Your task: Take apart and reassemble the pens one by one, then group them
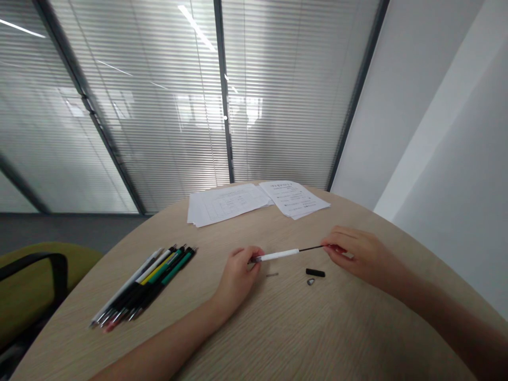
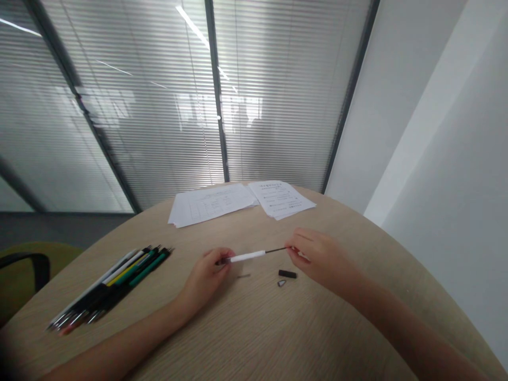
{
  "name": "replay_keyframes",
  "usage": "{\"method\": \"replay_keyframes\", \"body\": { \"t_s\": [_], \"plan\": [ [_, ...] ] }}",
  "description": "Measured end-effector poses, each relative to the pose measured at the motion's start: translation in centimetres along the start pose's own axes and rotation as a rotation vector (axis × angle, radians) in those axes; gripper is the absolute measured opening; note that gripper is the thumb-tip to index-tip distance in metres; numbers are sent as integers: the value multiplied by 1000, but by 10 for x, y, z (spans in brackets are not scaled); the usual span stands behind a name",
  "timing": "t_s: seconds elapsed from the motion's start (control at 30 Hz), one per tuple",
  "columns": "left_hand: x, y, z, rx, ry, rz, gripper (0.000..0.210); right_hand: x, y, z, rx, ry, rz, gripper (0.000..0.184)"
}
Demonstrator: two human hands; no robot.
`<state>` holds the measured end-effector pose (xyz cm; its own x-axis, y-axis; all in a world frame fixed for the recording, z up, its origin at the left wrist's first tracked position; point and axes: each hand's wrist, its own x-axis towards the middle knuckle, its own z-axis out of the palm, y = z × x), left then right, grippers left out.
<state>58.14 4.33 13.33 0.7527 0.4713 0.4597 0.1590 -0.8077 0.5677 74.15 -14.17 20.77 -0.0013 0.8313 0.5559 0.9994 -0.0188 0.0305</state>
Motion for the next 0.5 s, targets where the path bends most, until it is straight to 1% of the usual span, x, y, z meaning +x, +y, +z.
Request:
{"method": "replay_keyframes", "body": {
  "t_s": [0.13,0.23,0.33,0.43,0.5],
  "plan": [
    [-2,-3,2,60,-55,165,20,0,-7,14,110,-9,20,13],
    [-4,-6,5,86,-70,221,17,0,-14,20,208,1,40,13],
    [-4,-7,5,72,-68,208,15,-1,-17,22,297,-4,112,12],
    [-3,-2,2,46,-80,167,14,-1,-16,22,375,-16,188,19],
    [-3,2,0,19,-100,125,13,-1,-14,22,417,-24,201,21]
  ]
}}
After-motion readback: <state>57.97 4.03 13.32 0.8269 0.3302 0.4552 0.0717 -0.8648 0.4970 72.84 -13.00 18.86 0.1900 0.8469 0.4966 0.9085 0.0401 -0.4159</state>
